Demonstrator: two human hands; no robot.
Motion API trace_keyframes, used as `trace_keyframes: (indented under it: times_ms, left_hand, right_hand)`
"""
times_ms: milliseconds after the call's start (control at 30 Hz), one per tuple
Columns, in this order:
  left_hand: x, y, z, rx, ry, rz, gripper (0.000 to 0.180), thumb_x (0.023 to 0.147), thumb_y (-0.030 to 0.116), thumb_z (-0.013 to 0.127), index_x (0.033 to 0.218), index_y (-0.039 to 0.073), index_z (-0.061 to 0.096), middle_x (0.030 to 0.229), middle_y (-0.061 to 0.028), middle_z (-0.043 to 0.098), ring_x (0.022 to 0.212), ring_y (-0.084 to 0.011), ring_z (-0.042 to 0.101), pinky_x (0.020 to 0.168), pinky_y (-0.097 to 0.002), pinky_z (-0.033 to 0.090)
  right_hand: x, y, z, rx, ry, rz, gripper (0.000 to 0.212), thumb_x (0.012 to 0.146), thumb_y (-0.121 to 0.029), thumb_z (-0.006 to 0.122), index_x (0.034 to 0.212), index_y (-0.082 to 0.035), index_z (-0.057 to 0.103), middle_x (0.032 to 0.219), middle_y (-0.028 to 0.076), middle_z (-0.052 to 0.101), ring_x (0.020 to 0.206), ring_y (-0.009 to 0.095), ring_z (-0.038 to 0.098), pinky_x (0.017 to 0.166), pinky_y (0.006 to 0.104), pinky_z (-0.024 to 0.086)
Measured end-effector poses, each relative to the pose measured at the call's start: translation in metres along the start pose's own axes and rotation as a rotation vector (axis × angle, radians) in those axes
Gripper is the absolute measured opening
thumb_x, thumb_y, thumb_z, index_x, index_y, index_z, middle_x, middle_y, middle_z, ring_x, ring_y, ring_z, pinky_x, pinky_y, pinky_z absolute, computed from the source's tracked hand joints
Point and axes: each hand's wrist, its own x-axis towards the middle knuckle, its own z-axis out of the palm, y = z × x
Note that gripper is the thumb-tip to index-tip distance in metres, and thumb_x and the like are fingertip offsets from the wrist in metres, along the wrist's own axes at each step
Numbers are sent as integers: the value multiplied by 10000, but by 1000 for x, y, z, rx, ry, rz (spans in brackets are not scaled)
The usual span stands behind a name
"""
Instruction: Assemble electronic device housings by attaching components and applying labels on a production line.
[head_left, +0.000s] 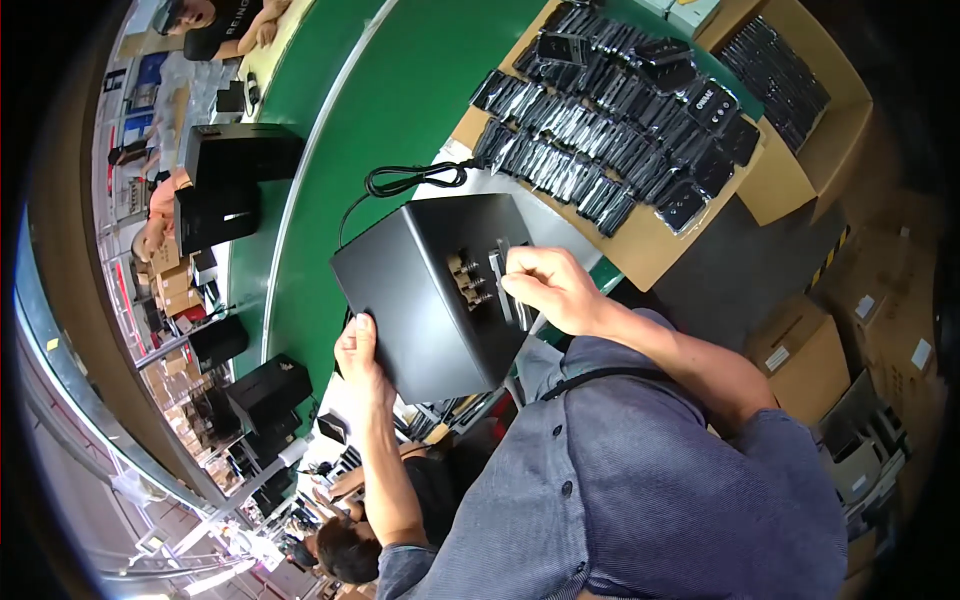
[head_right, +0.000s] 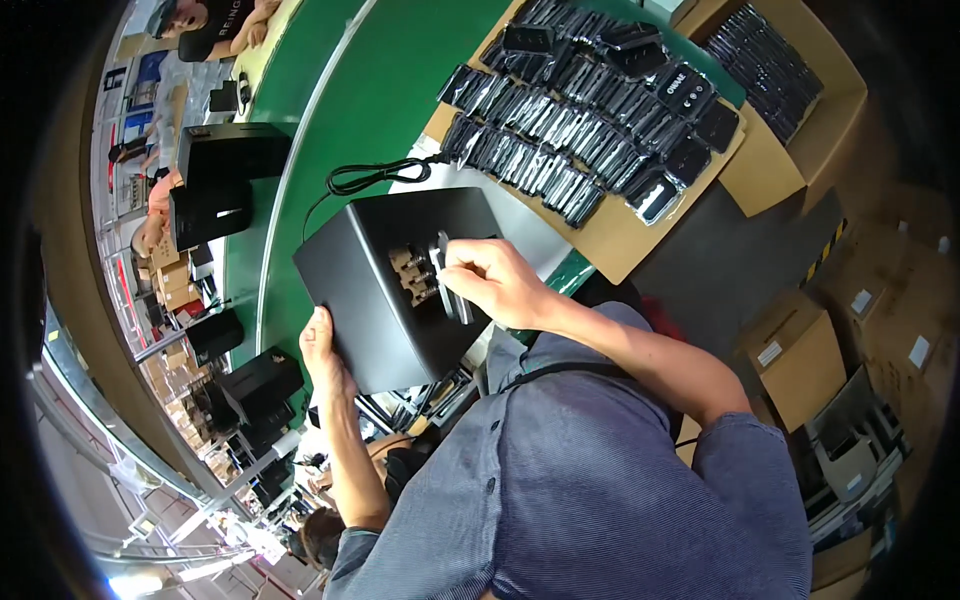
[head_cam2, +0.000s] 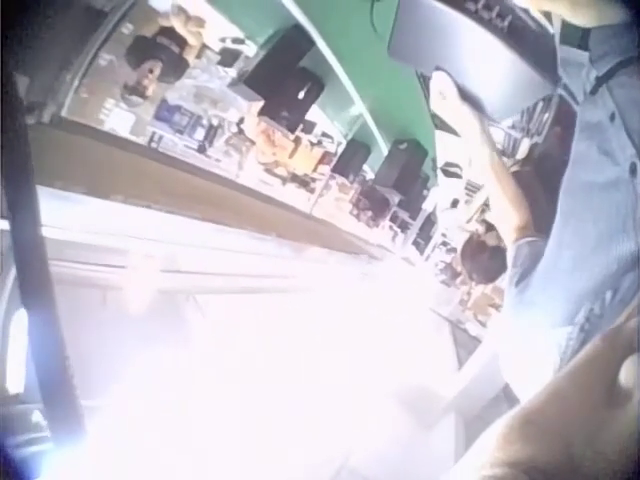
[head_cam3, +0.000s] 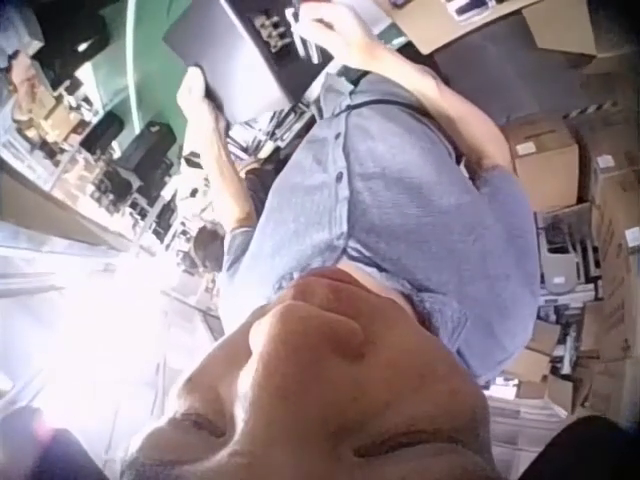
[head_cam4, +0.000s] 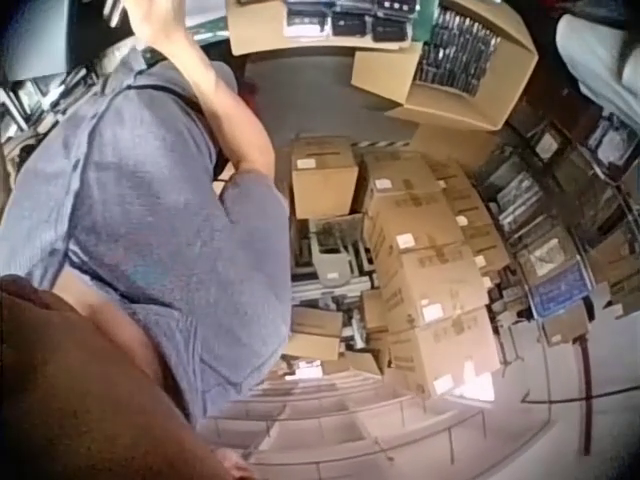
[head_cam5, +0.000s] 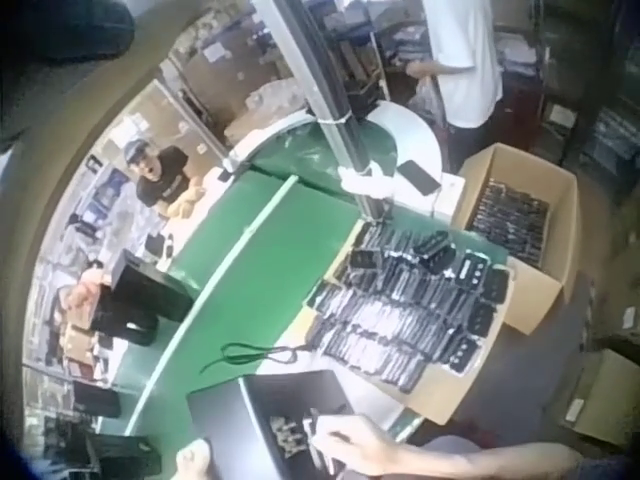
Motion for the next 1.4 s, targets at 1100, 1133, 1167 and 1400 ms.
trace_keyframes:
  times_ms: [1100, 1133, 1167, 1400]
  left_hand:
    - [7, 22, 27, 303, -29, 167, 630, 945, 219, 703, 1451, -21, 415, 1312, -133, 581, 1192, -215, 541, 1056, -338, 406]
    - [6, 21, 26, 295, -8, 167, 618, 946, 210, 700, 1446, -24, 420, 1314, -135, 581, 1191, -217, 543, 1059, -342, 405]
    - [4, 20, 26, 288, 11, 163, 607, 948, 201, 696, 1440, -27, 425, 1315, -136, 581, 1190, -219, 545, 1062, -346, 403]
    - [10, 28, 28, 213, -48, 153, 589, 963, 203, 687, 1446, -20, 435, 1271, -122, 610, 1121, -191, 586, 994, -325, 463]
  right_hand:
    - [44, -29, 17, -223, -256, 37, 277, 1012, -164, 553, 809, -38, 414, 720, 43, 396, 651, 139, 385, 594, 342, 367]
    - [48, -24, 17, -232, -272, -1, 273, 1019, -168, 544, 817, -42, 410, 720, 35, 388, 667, 130, 377, 606, 331, 364]
    - [48, -25, 20, -259, -248, -2, 287, 1028, -183, 543, 818, -47, 402, 721, 12, 364, 673, 116, 357, 608, 314, 353]
    - [53, -35, 17, -279, -284, 112, 297, 1009, -170, 579, 800, -20, 430, 691, 74, 461, 647, 157, 417, 598, 349, 389]
